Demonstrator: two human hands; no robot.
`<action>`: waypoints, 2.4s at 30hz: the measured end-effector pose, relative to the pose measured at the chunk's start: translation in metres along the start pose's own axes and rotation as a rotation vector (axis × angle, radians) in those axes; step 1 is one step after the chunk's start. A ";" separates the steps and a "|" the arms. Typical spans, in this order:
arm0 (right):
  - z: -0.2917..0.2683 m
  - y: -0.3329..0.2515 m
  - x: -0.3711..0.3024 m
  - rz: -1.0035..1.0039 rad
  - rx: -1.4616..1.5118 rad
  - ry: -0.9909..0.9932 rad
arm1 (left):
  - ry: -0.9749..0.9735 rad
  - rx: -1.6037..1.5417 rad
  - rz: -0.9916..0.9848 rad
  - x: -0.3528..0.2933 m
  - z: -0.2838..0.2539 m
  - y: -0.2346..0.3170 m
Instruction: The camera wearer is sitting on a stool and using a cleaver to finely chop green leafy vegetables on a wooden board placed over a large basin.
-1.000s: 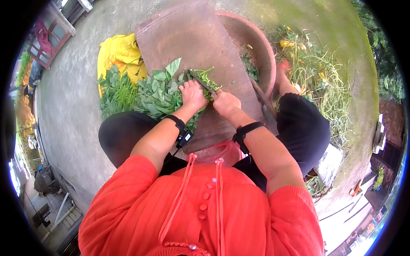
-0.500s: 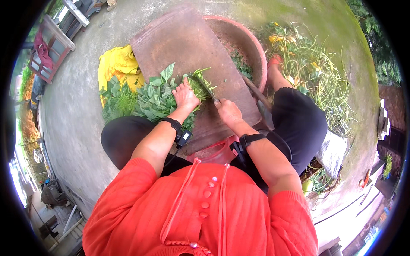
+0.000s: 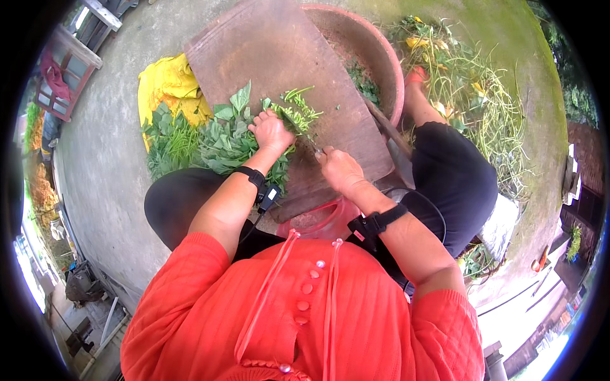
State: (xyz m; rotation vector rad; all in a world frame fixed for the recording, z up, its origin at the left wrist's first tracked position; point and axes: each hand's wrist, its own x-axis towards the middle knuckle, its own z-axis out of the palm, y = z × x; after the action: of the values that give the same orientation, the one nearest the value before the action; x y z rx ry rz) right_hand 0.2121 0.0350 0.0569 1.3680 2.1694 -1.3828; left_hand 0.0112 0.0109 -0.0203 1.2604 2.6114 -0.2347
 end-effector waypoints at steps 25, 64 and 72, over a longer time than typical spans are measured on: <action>-0.043 0.033 0.064 0.022 -0.176 0.230 | 0.024 -0.274 0.041 0.006 -0.039 -0.035; -0.060 -0.047 0.087 0.007 -0.343 -0.010 | -0.103 -0.060 0.029 0.029 -0.034 0.017; -0.075 -0.075 0.035 -0.005 -0.354 -0.042 | -0.071 0.030 -0.161 0.021 -0.020 0.013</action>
State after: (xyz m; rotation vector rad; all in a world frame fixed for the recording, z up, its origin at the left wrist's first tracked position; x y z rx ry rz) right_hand 0.1543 0.1069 0.1196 1.1894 2.2538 -0.9563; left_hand 0.0061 0.0390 -0.0076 1.0312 2.6593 -0.3410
